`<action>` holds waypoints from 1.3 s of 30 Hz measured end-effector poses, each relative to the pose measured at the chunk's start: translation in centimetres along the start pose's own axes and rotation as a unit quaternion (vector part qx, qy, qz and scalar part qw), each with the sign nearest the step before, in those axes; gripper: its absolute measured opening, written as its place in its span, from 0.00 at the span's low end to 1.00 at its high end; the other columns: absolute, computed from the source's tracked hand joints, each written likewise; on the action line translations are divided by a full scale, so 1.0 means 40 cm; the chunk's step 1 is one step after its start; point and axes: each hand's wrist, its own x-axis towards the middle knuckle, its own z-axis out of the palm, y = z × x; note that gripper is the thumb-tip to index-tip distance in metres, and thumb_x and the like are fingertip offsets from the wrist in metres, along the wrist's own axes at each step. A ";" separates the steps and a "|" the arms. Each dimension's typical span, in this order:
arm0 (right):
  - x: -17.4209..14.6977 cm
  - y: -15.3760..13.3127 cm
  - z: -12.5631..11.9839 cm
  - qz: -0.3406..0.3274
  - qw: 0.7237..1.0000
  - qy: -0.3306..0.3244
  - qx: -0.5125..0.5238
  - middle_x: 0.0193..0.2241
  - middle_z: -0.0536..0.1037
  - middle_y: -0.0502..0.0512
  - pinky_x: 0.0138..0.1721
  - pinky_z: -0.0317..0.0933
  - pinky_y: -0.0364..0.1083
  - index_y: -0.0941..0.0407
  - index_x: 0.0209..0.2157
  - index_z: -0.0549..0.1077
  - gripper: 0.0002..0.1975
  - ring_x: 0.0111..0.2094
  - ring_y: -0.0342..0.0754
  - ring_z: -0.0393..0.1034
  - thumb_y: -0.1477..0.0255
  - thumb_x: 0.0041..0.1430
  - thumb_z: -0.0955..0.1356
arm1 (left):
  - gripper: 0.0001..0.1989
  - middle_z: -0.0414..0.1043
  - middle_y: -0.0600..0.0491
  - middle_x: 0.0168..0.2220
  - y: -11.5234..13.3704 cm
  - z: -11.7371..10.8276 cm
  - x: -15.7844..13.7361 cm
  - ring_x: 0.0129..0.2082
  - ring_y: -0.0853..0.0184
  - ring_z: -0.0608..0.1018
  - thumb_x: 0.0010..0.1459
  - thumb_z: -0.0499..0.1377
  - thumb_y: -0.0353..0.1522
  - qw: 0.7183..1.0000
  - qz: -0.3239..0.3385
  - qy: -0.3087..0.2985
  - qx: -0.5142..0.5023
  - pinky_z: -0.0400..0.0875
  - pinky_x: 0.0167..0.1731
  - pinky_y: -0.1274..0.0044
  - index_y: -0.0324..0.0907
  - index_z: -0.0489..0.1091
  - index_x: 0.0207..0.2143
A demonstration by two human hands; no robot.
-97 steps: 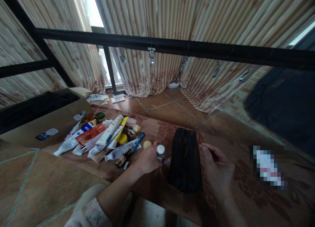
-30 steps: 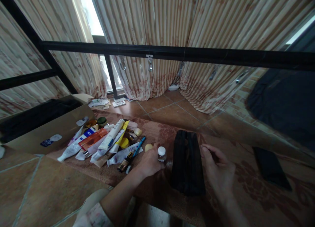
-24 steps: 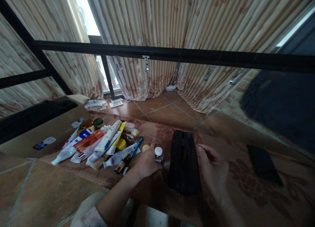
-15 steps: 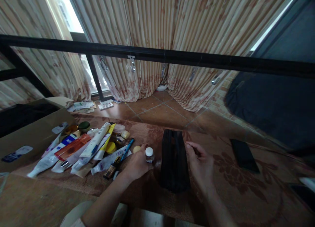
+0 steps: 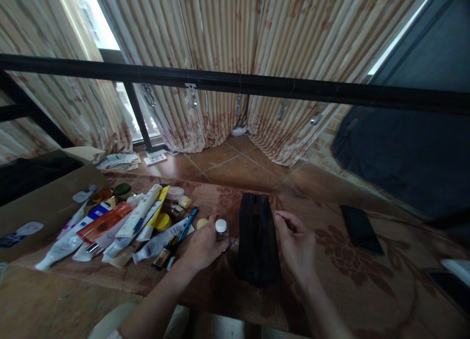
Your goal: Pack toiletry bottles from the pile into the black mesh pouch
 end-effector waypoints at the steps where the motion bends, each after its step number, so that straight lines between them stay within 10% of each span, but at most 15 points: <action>1: 0.000 0.001 0.000 0.000 1.000 0.000 0.000 0.34 0.80 0.53 0.39 0.64 0.47 0.54 0.36 0.77 0.11 0.37 0.50 0.73 0.62 0.59 0.67 | 0.32 0.75 0.45 0.41 0.000 0.001 0.000 0.41 0.57 0.78 0.54 0.59 0.43 1.000 -0.002 0.001 0.000 0.67 0.36 0.73 0.40 0.56 0.57; 39: 0.003 0.001 -0.002 0.001 1.000 0.015 -0.019 0.34 0.81 0.53 0.42 0.65 0.49 0.53 0.35 0.78 0.12 0.38 0.50 0.74 0.61 0.57 0.67 | 0.24 0.74 0.50 0.34 0.013 0.002 -0.006 0.35 0.61 0.75 0.61 0.54 0.43 0.994 0.061 0.069 -0.050 0.65 0.34 0.74 0.40 0.61 0.55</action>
